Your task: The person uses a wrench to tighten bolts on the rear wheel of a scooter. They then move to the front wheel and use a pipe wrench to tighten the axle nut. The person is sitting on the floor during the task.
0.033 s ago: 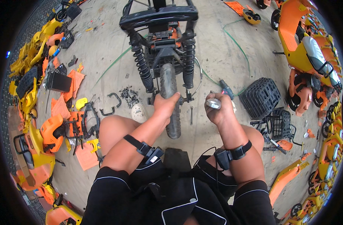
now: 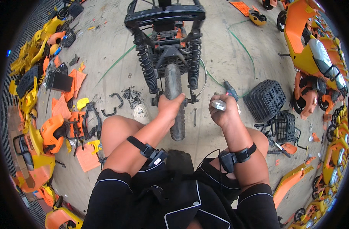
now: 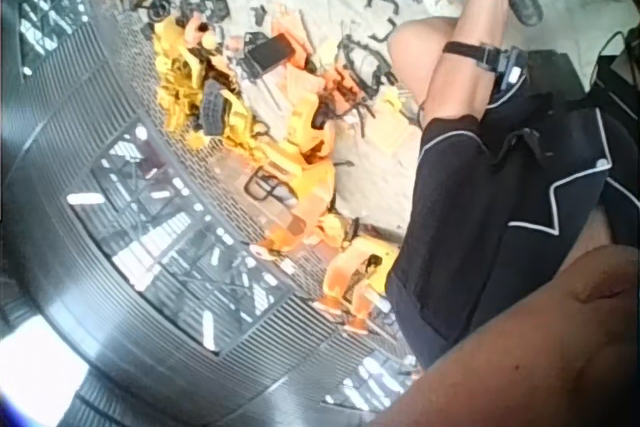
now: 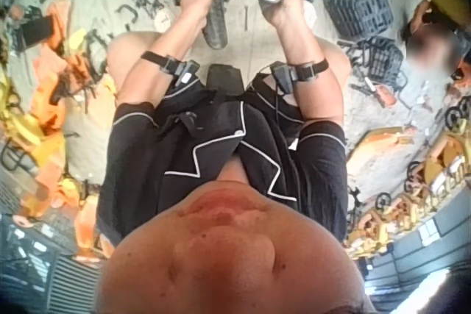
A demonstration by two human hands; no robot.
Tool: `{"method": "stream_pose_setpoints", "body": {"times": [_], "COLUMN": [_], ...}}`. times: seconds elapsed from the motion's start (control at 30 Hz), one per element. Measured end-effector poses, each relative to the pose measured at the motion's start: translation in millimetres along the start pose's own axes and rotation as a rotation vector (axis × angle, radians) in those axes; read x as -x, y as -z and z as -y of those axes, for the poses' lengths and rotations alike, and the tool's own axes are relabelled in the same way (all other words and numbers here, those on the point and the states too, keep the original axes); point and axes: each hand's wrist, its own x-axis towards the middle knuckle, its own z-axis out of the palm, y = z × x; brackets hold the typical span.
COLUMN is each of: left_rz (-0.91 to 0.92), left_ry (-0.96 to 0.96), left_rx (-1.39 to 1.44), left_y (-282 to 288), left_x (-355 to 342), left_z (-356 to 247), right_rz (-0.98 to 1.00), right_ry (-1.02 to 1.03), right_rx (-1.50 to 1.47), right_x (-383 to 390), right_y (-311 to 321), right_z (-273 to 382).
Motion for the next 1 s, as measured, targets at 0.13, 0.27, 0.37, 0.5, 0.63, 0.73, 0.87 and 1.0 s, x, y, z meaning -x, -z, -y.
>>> {"method": "stream_pose_setpoints", "body": {"times": [0.13, 0.27, 0.37, 0.5, 0.63, 0.73, 0.87, 1.0], "left_rz": [-0.087, -0.090, -0.067, 0.013, 0.082, 0.150, 0.178, 0.091], "left_ry": [-0.082, -0.091, -0.114, -0.116, -0.028, 0.024, -0.010, -0.063], "left_rx": [-0.076, -0.146, -0.206, -0.240, -0.079, -0.276, -0.477, -0.463], "left_y": [-3, 3, 6, 10, 34, 51, 40, 37], "left_x": [6, 0, -3, -12, 1, 24, 39, 50], "left_z": [-1, 2, 3, 8, 13, 20, 37, 37], "right_rz": [-0.026, -0.033, 0.018, 0.177, 0.209, 0.270, 0.482, 0.697], "right_ry": [0.013, 0.010, -0.018, 0.013, 0.196, 0.314, 0.269, 0.739], "right_rx": [-0.025, 0.002, 0.209, 0.511, 0.893, 1.095, 1.542, 2.336], "right_x": [0, -9, -2, 25, 120, 179, 217, 165], "right_y": [-4, 0, -1, 0, -27, -31, -60, -117], "right_z": [0, -1, -1, 11, 9, 1, 2, -26]}}
